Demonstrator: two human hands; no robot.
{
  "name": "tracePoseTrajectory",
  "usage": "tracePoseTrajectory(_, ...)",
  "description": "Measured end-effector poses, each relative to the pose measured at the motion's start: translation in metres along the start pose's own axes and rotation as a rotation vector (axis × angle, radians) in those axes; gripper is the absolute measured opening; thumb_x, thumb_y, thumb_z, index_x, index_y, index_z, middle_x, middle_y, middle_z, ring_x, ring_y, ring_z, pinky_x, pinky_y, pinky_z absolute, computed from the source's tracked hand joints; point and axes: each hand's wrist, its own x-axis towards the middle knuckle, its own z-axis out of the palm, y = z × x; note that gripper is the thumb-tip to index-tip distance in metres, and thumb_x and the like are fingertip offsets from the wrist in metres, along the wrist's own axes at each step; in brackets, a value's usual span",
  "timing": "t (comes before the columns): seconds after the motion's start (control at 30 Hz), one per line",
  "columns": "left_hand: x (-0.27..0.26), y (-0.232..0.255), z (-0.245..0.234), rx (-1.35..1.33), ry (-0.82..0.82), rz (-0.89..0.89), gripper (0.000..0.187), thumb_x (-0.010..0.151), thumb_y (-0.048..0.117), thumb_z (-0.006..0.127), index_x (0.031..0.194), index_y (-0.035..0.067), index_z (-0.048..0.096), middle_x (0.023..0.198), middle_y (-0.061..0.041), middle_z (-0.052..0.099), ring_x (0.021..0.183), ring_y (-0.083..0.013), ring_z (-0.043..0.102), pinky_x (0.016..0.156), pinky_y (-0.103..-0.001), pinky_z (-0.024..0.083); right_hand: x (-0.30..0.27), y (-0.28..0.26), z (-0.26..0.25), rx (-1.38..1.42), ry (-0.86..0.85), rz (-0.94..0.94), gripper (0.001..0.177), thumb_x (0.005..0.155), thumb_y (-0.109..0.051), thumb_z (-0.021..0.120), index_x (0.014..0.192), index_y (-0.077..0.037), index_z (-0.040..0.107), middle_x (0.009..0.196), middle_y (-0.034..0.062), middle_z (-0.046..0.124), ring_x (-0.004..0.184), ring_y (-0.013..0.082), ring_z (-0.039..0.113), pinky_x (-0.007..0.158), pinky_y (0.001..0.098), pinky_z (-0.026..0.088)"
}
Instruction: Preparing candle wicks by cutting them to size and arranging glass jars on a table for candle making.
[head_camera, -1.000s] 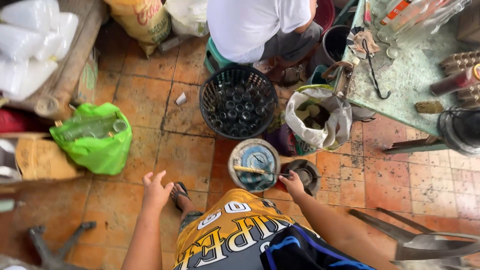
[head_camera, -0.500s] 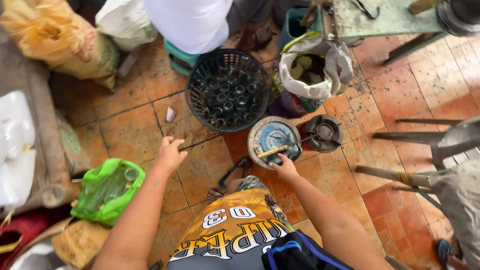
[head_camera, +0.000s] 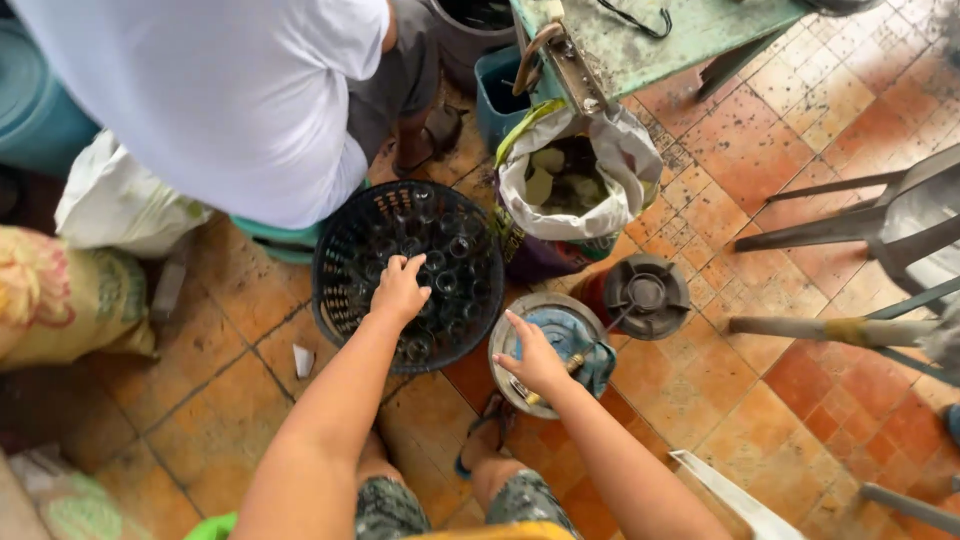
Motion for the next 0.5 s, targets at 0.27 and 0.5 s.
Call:
tracePoseTrajectory(0.27, 0.237, -0.056, 0.046, -0.165, 0.104, -0.062, 0.063, 0.099, 0.044, 0.063, 0.154, 0.023, 0.043, 0.149, -0.013, 0.035, 0.136, -0.0397, 0.048, 0.104, -0.057, 0.052, 0.205, 0.044, 0.065, -0.363, 0.234, 0.010, 0.097, 0.080, -0.039, 0.083, 0.161, -0.036, 0.031, 0.153, 0.0108, 0.044, 0.144, 0.0299, 0.044, 0.111, 0.0474, 0.044)
tracePoseTrajectory(0.5, 0.357, -0.077, 0.087, -0.089, 0.249, 0.188, 0.057, 0.107, 0.050, 0.052, 0.153, 0.016, 0.045, 0.148, -0.017, 0.035, 0.137, -0.0429, 0.044, 0.103, -0.061, 0.049, 0.401, 0.093, 0.120, -0.534, 0.305, -0.042, 0.089, 0.091, -0.020, 0.075, 0.164, -0.036, 0.025, 0.164, 0.0132, 0.030, 0.154, 0.0342, 0.027, 0.116, 0.0548, 0.029)
